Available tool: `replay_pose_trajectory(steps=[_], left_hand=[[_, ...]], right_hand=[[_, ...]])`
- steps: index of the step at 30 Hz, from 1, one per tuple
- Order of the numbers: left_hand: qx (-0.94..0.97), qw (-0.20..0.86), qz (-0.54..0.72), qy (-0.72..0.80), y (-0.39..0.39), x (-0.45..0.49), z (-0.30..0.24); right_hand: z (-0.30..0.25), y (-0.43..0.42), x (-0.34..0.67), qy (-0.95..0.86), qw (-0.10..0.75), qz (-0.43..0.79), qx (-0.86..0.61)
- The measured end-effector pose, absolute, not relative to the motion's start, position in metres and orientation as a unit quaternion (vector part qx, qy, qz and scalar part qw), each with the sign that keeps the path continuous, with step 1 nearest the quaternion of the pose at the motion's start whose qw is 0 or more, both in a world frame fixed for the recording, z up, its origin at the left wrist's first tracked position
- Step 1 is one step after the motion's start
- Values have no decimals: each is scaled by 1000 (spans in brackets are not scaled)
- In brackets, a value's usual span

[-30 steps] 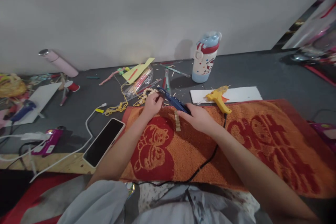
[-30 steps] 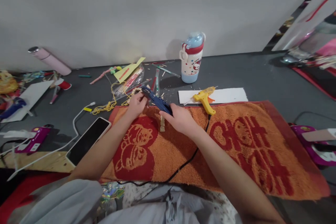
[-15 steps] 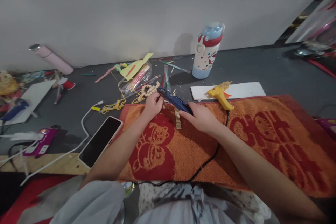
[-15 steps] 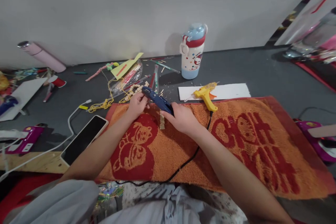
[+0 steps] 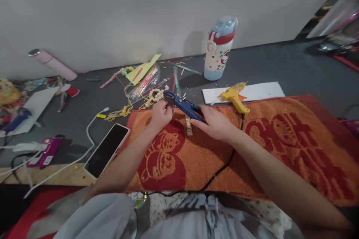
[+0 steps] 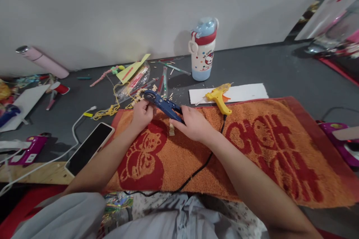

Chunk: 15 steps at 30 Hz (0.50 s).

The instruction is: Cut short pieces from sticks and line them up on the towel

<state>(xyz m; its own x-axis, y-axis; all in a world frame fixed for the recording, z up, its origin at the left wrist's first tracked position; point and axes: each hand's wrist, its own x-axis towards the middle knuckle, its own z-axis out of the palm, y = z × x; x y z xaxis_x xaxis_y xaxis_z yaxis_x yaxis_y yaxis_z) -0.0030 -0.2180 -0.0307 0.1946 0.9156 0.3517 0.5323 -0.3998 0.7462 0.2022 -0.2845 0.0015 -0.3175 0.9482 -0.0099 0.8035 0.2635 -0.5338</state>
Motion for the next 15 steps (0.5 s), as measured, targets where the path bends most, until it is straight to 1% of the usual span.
replay_pose_trajectory(steps=[4, 8, 15], left_hand=[[735, 236, 398, 496, -221, -2, -26], [728, 243, 401, 500, -222, -2, -26], [687, 317, 427, 496, -221, -1, -30]], right_hand=[[2, -285, 202, -781, 165, 229, -558], [2, -285, 203, -778, 154, 232, -563], [5, -286, 201, -775, 126, 216, -580]])
